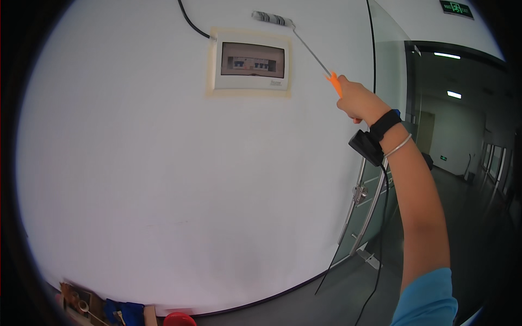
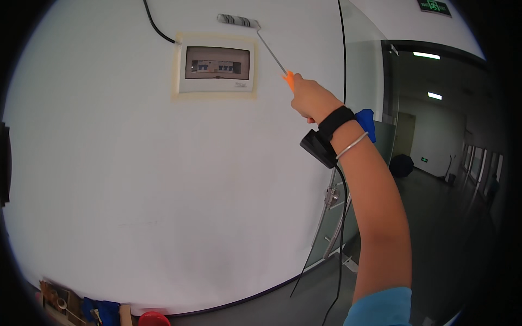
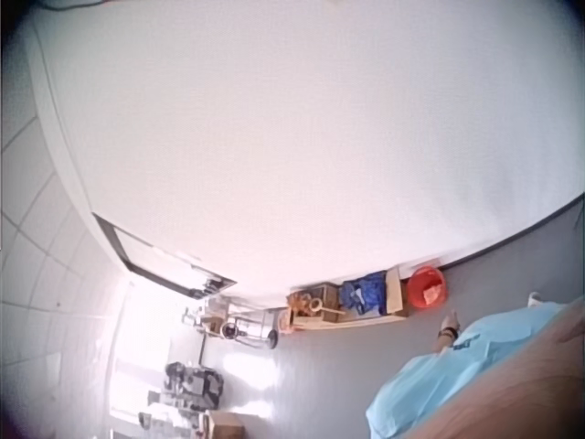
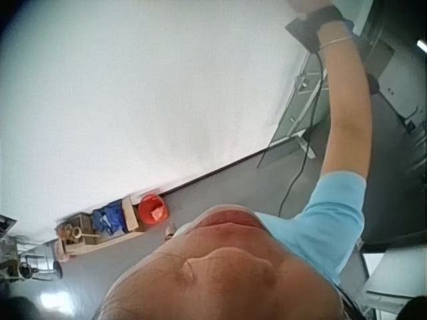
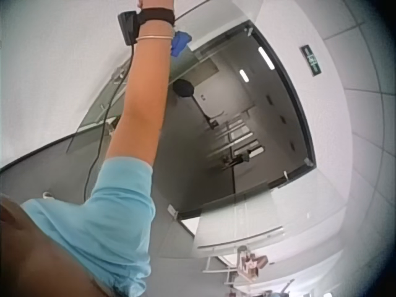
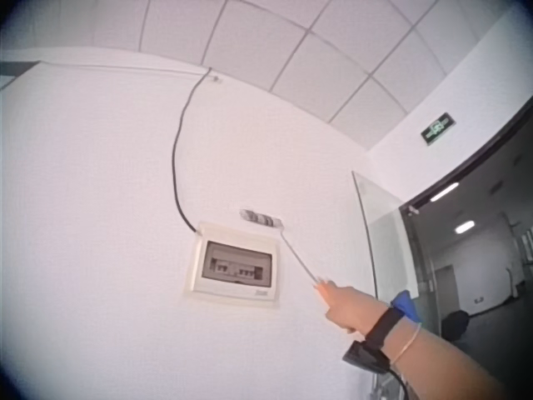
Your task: Apply paint to a white wall using a paint roller.
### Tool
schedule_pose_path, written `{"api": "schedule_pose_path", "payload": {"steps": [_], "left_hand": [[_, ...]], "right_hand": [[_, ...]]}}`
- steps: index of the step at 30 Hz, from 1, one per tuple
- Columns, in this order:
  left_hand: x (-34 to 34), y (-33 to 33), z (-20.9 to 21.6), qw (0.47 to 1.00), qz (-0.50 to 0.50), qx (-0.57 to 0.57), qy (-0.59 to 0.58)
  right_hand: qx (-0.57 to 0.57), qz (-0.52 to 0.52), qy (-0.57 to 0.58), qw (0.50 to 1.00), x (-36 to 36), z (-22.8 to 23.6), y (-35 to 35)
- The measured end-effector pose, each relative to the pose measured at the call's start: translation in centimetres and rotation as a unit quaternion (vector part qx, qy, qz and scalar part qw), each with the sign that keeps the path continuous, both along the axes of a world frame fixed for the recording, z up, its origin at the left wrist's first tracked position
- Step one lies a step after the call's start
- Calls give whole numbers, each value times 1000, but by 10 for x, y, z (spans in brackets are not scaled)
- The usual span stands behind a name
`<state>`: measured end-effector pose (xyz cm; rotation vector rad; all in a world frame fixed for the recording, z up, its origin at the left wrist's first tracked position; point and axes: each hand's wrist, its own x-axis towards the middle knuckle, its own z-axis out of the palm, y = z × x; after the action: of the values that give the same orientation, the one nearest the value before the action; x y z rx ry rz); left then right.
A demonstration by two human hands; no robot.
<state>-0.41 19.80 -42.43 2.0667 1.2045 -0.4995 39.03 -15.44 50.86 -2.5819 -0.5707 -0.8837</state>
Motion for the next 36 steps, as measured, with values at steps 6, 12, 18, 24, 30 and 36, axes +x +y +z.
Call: {"api": "schedule_pose_path", "payload": {"steps": [6, 12, 18, 24, 30, 36], "left_hand": [[10, -8, 25, 987, -87, 103, -91], [41, 16, -10, 911, -314, 267, 12], [4, -2, 9, 997, 0, 14, -79], [-29, 3, -14, 922, -126, 293, -219], [-61, -34, 79, 996, -11, 62, -62], [-82, -29, 46, 997, 79, -4, 5]], "right_hand": [[-39, -16, 11, 999, -14, -15, -24], [-37, 24, 14, 999, -34, -9, -34], [82, 76, -17, 994, -43, -14, -42], [138, 133, 27, 981, -51, -13, -9], [124, 143, 17, 982, -67, -18, 17], [138, 156, -23, 978, -88, -25, 16]]}}
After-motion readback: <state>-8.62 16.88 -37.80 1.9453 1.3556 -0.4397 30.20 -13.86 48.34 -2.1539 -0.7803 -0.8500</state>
